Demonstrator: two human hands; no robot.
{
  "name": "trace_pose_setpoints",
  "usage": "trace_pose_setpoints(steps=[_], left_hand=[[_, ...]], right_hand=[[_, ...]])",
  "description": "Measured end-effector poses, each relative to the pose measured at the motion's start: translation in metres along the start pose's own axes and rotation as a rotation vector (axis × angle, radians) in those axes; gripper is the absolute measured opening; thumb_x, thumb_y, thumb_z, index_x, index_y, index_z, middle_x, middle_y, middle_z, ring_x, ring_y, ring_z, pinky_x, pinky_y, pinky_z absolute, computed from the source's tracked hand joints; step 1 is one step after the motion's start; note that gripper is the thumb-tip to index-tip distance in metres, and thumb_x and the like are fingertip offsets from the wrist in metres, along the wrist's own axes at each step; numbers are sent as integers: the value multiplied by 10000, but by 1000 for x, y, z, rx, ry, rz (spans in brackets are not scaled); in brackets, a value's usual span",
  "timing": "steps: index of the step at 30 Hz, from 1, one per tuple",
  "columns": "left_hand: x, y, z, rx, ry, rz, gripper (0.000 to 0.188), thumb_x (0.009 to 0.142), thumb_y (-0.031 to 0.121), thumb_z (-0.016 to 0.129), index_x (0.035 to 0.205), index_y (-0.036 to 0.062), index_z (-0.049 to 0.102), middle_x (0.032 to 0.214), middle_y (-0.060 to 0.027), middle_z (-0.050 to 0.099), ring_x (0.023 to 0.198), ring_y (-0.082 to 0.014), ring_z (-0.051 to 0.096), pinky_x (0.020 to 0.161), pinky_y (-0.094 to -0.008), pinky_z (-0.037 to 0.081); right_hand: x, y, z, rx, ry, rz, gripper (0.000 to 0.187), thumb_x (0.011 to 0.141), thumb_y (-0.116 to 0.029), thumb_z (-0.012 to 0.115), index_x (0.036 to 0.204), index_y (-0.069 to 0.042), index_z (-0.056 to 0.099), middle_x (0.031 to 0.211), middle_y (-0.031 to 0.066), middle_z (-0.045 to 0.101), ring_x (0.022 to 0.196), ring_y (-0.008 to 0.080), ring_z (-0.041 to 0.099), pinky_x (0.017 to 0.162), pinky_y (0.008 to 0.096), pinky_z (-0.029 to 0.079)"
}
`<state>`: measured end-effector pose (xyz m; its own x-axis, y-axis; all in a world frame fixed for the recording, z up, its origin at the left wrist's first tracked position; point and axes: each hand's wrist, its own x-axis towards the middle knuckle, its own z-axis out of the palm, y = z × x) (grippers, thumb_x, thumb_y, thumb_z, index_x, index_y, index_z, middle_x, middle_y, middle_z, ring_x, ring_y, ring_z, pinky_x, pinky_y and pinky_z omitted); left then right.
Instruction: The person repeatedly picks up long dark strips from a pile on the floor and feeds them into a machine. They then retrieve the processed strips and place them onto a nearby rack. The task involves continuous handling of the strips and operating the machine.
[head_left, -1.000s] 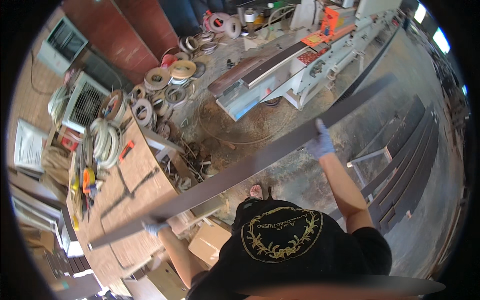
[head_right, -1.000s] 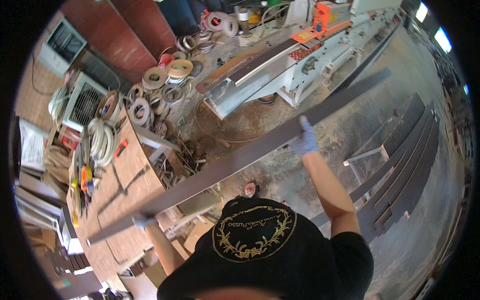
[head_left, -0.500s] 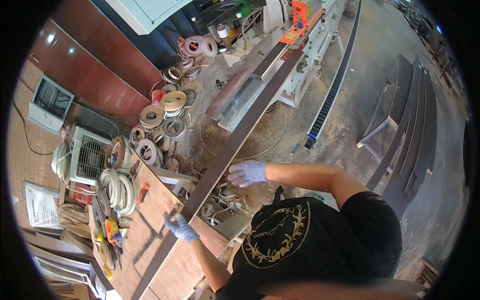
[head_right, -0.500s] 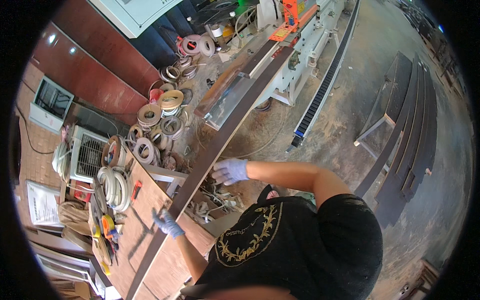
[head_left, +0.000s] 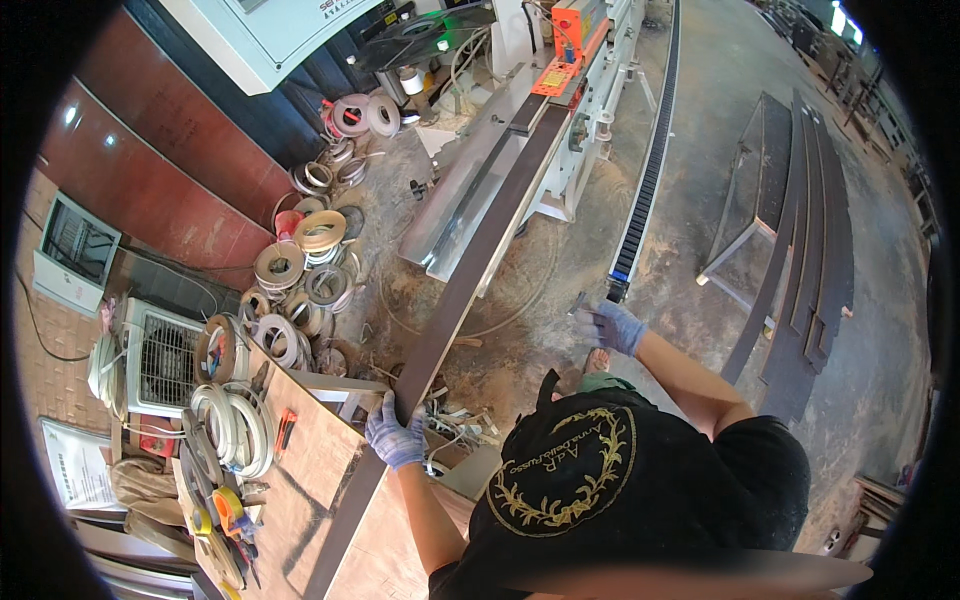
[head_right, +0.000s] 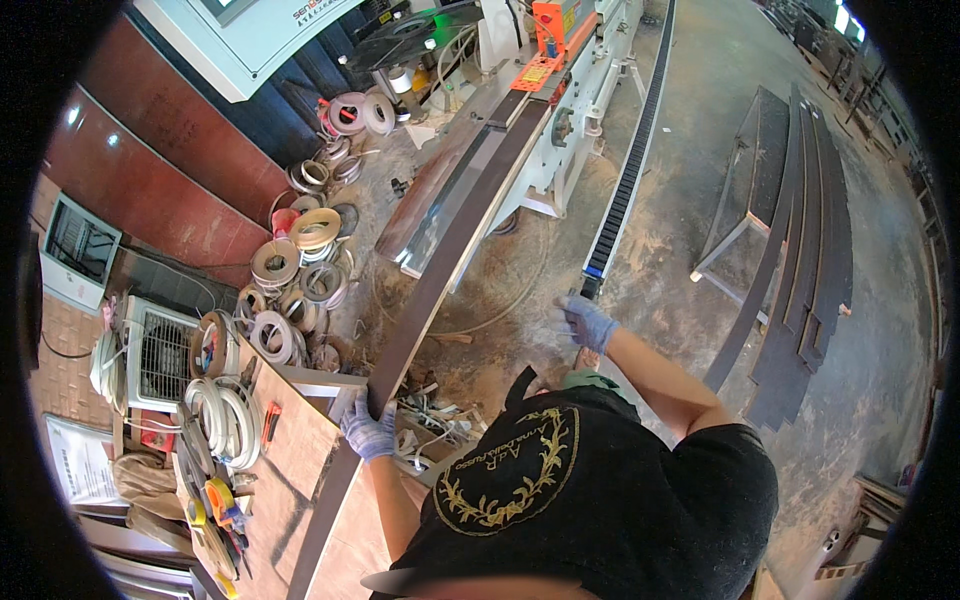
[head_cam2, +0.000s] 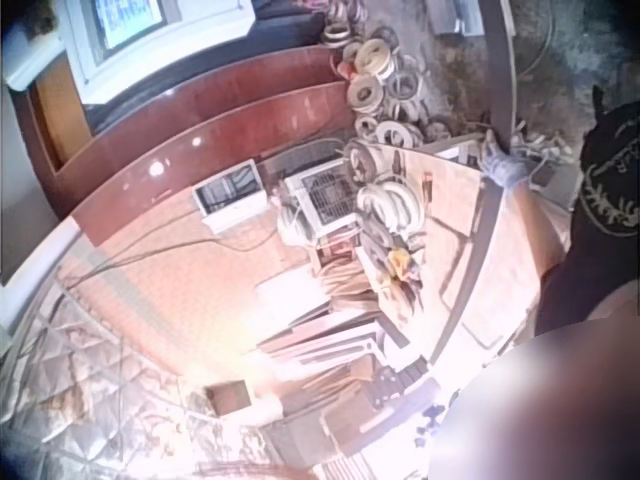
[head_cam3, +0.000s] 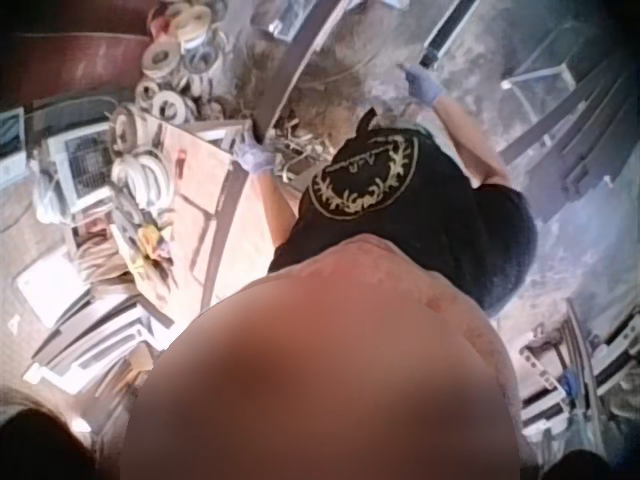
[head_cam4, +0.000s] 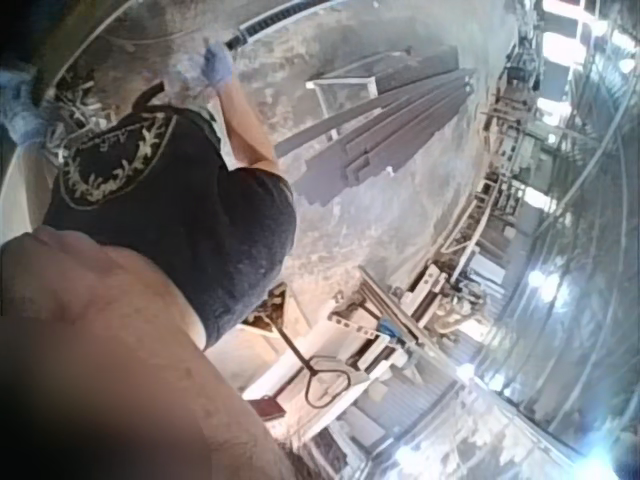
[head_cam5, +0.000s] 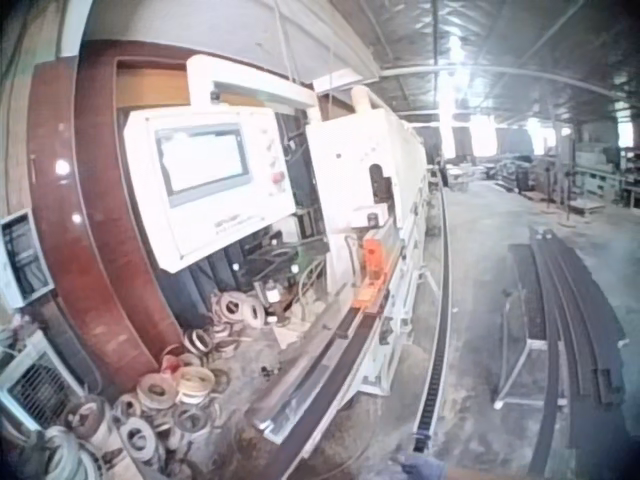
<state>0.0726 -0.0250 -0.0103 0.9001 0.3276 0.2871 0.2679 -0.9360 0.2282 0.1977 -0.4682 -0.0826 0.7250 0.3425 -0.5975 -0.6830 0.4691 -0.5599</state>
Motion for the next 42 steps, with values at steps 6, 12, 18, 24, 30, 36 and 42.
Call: trace_pose_setpoints(steps=[6, 12, 18, 24, 30, 36, 42], left_hand=[[12, -7, 5, 25, 12, -2, 673, 660, 461, 788, 1237, 170, 602, 1146, -153, 594, 1071, -347, 537, 974, -476, 384], [20, -6, 10, 57, 7, -16, 703, 653, 480, 787, 1275, 222, 585, 1194, -170, 582, 1110, -351, 522, 1005, -471, 367], [41, -1, 12, 86, -35, -102, 688, 669, 472, 782, 1286, 243, 581, 1240, -155, 568, 1136, -347, 511, 1024, -459, 359], [57, 0, 20, 55, -27, -113, 661, 672, 457, 787, 1264, 231, 599, 1212, -134, 585, 1101, -341, 530, 1001, -455, 381], [70, 9, 32, 26, 22, -68, 652, 673, 457, 788, 1257, 231, 606, 1170, -123, 598, 1081, -327, 543, 992, -450, 390], [87, 28, 34, 34, -47, -114, 644, 689, 454, 779, 1272, 253, 593, 1187, -111, 585, 1085, -315, 542, 992, -439, 390], [92, 42, 35, 38, -50, -120, 645, 689, 474, 773, 1269, 255, 597, 1186, -98, 583, 1088, -309, 535, 996, -428, 378]], right_hand=[[-3, 25, -20, 13, 111, 61, 398, 869, -357, 646, 1215, -183, 553, 1049, 22, 616, 883, 220, 593, 794, 452, 481], [-1, 30, -11, -71, 162, 70, 384, 882, -357, 627, 1215, -180, 551, 1048, 19, 626, 895, 209, 591, 824, 451, 457], [-3, 25, -2, -113, 161, 64, 397, 888, -368, 621, 1235, -188, 552, 1093, 11, 634, 884, 200, 605, 766, 390, 463], [-7, 20, 2, -111, 130, 19, 348, 898, -336, 620, 1192, -163, 555, 986, 8, 636, 813, 172, 599, 722, 375, 469], [-1, 17, 2, -103, 129, -41, 308, 903, -293, 625, 1166, -139, 581, 999, 11, 645, 777, 171, 611, 655, 341, 480], [3, -1, 8, -294, 112, -184, 381, 888, -327, 644, 1201, -117, 589, 1041, 31, 656, 899, 162, 614, 738, 321, 497], [40, -37, 75, -883, 11, -614, 530, 884, -389, 621, 1303, -77, 532, 1245, 108, 598, 1126, 232, 570, 962, 331, 443]])
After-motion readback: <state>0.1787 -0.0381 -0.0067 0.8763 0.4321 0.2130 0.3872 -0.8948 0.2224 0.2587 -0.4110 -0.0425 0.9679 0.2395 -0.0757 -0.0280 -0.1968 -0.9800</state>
